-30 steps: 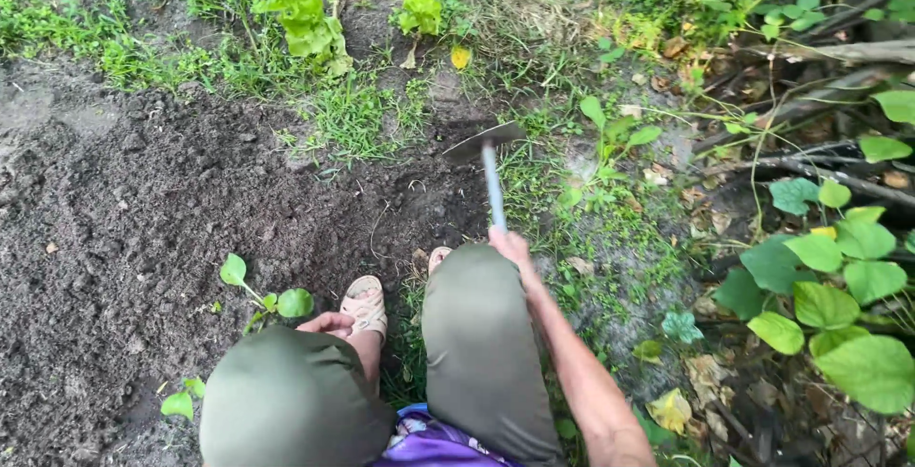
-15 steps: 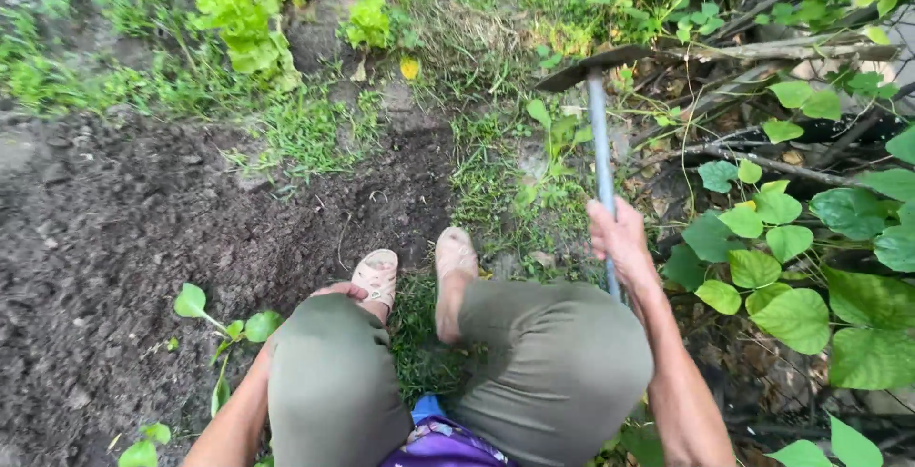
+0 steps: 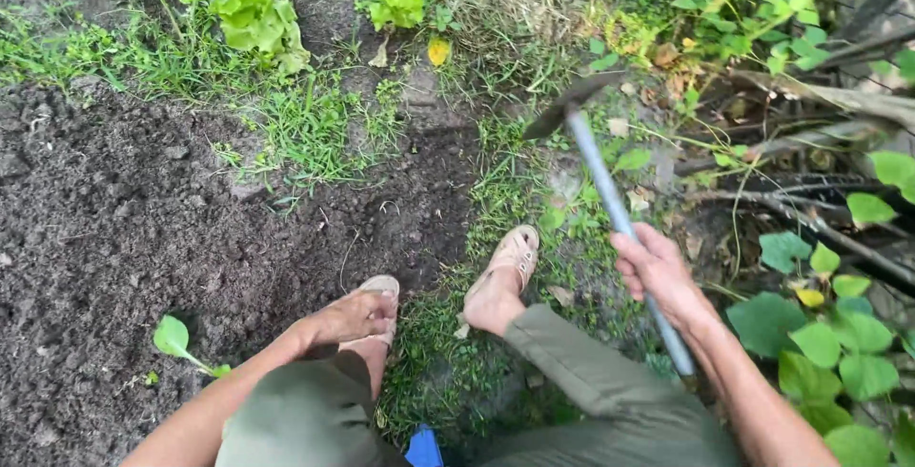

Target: Using a hand hoe to loosen soil and clearing weeds by hand in a garden bed

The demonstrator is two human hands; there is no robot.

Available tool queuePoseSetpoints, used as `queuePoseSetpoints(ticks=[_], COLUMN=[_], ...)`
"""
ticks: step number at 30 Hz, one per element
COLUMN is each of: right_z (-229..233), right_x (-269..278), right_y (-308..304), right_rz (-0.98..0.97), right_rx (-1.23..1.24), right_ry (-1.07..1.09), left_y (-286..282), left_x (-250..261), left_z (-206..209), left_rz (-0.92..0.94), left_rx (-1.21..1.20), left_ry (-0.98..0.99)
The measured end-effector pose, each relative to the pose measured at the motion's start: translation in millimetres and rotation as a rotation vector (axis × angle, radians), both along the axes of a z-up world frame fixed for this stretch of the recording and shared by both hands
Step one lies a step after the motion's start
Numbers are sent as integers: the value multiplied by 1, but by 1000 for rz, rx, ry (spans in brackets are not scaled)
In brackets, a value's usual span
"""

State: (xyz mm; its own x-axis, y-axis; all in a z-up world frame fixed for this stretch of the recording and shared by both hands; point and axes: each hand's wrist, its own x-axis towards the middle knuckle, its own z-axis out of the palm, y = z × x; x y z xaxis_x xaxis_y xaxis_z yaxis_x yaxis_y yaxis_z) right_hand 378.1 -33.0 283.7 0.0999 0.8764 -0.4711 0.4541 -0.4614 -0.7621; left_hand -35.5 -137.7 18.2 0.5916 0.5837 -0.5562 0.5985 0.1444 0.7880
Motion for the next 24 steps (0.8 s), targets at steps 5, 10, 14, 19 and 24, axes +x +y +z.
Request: queuePoseSetpoints(ticks=[5,10,14,19,24], right_z=[-64,-148,-272,-264,-230], right_x=[-102,-188,-178,-149,-140], right_y=[48,28,-44,-51,-10], right_rz=[-45,-236,-242,-218,-240], right_rx=[-132,-266,-345,-295,-104], right_ry=[146,393,400,475,374], left_y=[71,132,164,175,195], left_x=[0,-26,-69,-63,-36], left_z=[-5,12,-7,-33,-44], left_rz=[160,413,765,590,119], left_rx=[195,202,633,905,863], left_ry=[35,84,14,234,476])
